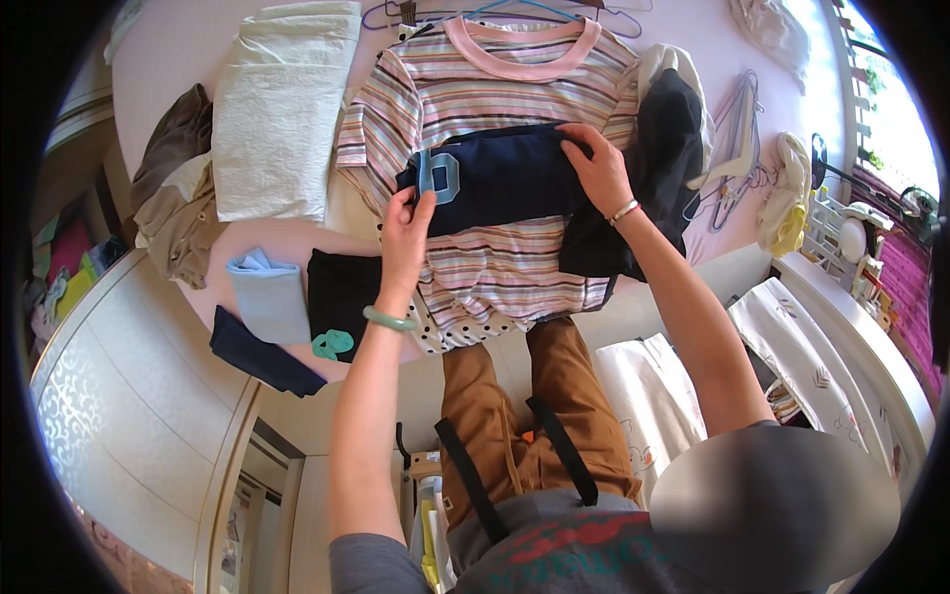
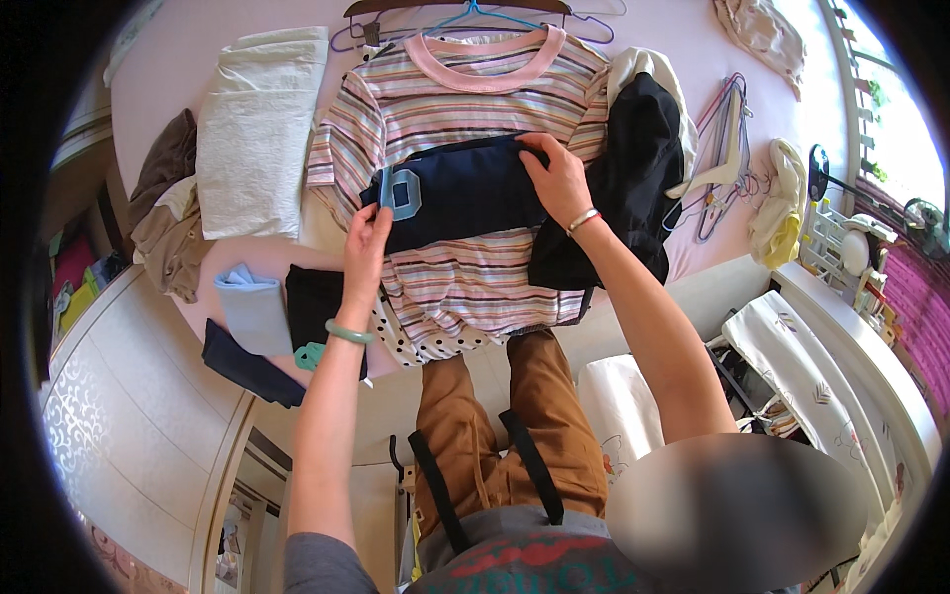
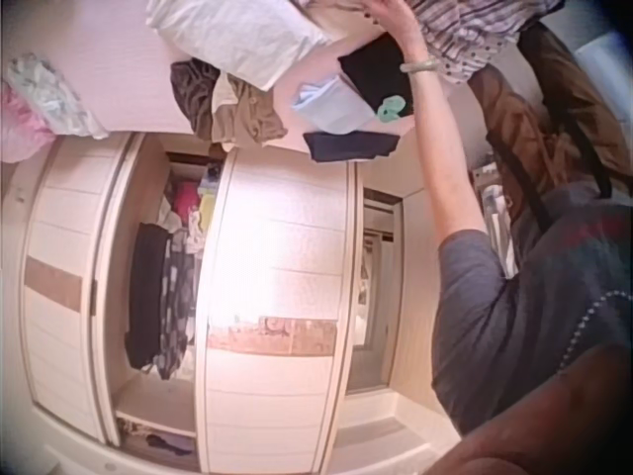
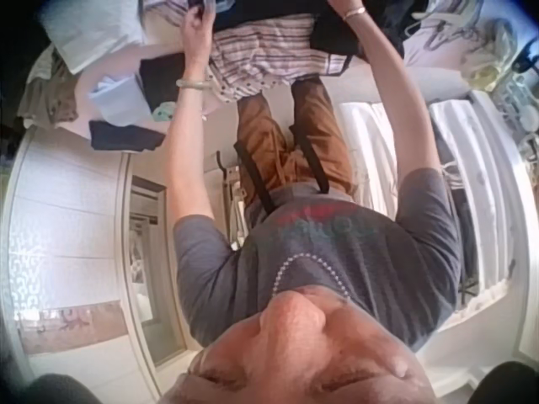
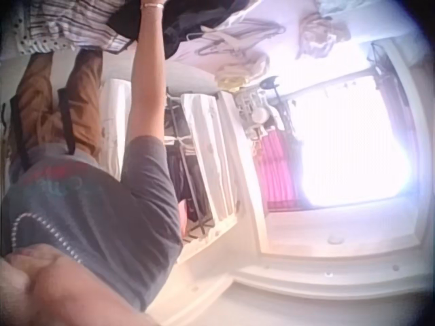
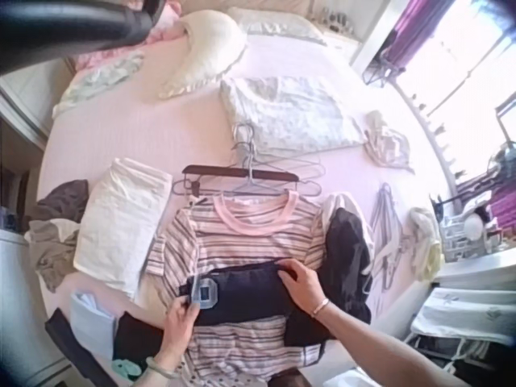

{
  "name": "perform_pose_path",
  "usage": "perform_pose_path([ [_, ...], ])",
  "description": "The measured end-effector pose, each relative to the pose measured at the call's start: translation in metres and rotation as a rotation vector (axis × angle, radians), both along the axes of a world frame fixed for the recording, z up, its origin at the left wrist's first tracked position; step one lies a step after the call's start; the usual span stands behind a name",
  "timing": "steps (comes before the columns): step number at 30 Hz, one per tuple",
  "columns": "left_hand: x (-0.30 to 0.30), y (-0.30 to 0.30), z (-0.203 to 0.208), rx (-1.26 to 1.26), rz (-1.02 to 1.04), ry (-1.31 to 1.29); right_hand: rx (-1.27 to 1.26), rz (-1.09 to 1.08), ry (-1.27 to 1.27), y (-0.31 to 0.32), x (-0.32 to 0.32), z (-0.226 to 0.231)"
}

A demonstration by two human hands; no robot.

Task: The person folds several pieces of clothing on a bed, including a black t-shirt, a dark blue t-shirt, a black t-shirt with a logo, and a striped t-shirt. They smooth out each item, fold the sleeves and body, and place the folded garments into a neat stack.

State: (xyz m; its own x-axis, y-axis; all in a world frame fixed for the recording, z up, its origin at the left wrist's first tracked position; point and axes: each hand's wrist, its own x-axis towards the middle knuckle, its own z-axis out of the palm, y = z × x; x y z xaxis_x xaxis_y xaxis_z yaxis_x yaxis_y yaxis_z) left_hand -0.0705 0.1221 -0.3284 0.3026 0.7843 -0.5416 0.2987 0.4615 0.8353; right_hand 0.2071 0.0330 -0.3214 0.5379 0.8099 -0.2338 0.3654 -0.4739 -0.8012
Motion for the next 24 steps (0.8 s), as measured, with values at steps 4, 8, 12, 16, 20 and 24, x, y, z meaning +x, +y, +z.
perform_pose_path([
  [4, 0.015, -0.008, -0.003, 0.278, 0.057, 0.326, 0.046, -0.084, -0.031, 0.014, -0.003, -0.001],
  [8, 0.014, -0.036, 0.004, 0.198, 0.197, 0.259, 0.116, -0.285, 0.07, -0.005, -0.003, -0.017],
  [12, 0.012, -0.041, -0.005, 0.203, 0.302, 0.153, -0.14, -0.201, -0.171, -0.029, -0.029, 0.0],
  [16, 0.028, 0.001, -0.006, 0.191, 0.12, 0.327, -0.143, -0.078, -0.301, -0.028, -0.024, -0.016],
  [20, 0.03, 0.014, -0.011, 0.114, 0.464, 0.131, -0.052, -0.139, -0.27, -0.009, -0.01, -0.018],
  [24, 0.021, -0.018, -0.01, 0.211, 0.531, 0.113, -0.157, -0.311, -0.022, -0.021, -0.003, -0.029],
])
